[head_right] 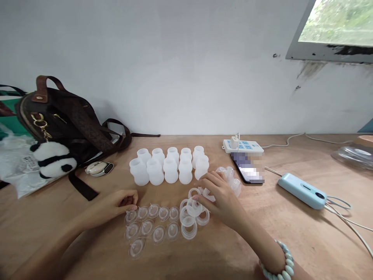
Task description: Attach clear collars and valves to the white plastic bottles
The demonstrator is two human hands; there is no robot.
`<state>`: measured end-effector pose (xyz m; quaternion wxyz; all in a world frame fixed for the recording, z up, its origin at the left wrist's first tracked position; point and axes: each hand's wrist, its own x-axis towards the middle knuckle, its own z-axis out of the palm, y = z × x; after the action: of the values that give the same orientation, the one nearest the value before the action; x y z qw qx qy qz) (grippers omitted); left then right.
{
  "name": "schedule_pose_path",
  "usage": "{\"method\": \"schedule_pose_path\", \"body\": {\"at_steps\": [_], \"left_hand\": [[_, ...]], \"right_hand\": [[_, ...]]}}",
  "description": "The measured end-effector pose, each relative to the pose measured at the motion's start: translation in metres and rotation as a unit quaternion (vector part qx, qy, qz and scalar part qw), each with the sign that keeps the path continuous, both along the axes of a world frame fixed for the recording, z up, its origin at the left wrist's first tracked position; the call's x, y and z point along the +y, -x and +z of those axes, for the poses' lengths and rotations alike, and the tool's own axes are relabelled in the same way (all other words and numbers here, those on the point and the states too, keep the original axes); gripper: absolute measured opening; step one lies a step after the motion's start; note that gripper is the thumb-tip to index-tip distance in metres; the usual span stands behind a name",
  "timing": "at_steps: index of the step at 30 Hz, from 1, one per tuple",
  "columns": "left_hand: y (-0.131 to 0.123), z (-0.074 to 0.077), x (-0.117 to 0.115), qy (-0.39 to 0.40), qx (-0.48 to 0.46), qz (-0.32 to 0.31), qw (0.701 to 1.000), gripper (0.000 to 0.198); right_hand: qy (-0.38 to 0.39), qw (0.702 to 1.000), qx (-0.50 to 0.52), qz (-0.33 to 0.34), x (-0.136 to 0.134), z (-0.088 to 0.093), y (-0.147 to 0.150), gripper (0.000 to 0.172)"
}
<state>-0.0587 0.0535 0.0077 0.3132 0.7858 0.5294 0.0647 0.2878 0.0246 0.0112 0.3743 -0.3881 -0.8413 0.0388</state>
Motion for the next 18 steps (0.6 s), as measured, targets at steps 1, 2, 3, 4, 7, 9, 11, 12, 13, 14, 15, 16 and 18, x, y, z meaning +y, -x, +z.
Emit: {"method": "schedule_pose_path", "body": {"at_steps": [1, 2, 3, 4, 7, 9, 11, 12, 13, 14, 15, 16, 18], "left_hand": [[-0.001, 0.0, 0.0, 0.0, -0.001, 0.001, 1.0, 0.023], [-0.002, 0.0, 0.0, -0.001, -0.004, 0.002, 1.0, 0.024], [-0.003, 0.0, 0.0, -0.003, -0.006, 0.003, 1.0, 0.025], [-0.003, 0.0, 0.0, -0.006, -0.007, 0.006, 1.0, 0.027], [-0.005, 0.002, -0.001, -0.019, -0.014, 0.02, 1.0, 0.031], [-0.008, 0.002, -0.002, -0.027, -0.024, 0.024, 0.999, 0.033], [-0.011, 0.0, -0.002, -0.031, -0.037, 0.018, 0.999, 0.036], [-0.012, -0.002, -0.002, -0.033, -0.046, 0.013, 0.998, 0.037], [-0.014, -0.005, -0.002, -0.034, -0.058, 0.007, 0.998, 0.038], [-0.015, -0.008, -0.001, -0.032, -0.072, 0.002, 0.997, 0.039], [-0.016, -0.012, -0.001, -0.028, -0.093, 0.0, 0.995, 0.039], [-0.016, -0.015, 0.0, -0.023, -0.116, 0.001, 0.993, 0.04], [-0.016, -0.023, 0.002, -0.011, -0.161, 0.005, 0.987, 0.042]], "right_hand": [[-0.004, 1.0, 0.005, -0.001, 0.0, 0.0, 0.0, 0.013], [-0.009, 1.0, 0.011, -0.002, 0.0, 0.0, 0.001, 0.013], [-0.013, 1.0, 0.019, -0.004, -0.001, 0.0, 0.001, 0.012], [-0.015, 0.999, 0.028, -0.005, -0.001, 0.0, 0.002, 0.012], [-0.022, 0.998, 0.058, 0.002, -0.004, -0.002, 0.006, 0.017], [-0.04, 0.997, 0.066, 0.023, -0.009, -0.004, 0.012, 0.023], [-0.078, 0.994, 0.052, 0.05, -0.017, -0.007, 0.02, 0.029], [-0.101, 0.992, 0.033, 0.07, -0.022, -0.009, 0.026, 0.031], [-0.123, 0.988, 0.01, 0.095, -0.028, -0.012, 0.032, 0.034], [-0.141, 0.981, -0.019, 0.131, -0.034, -0.015, 0.038, 0.036], [-0.146, 0.973, -0.051, 0.173, -0.04, -0.02, 0.045, 0.038], [-0.139, 0.963, -0.078, 0.218, -0.046, -0.026, 0.051, 0.041], [-0.087, 0.949, -0.118, 0.279, -0.054, -0.04, 0.063, 0.043]]}}
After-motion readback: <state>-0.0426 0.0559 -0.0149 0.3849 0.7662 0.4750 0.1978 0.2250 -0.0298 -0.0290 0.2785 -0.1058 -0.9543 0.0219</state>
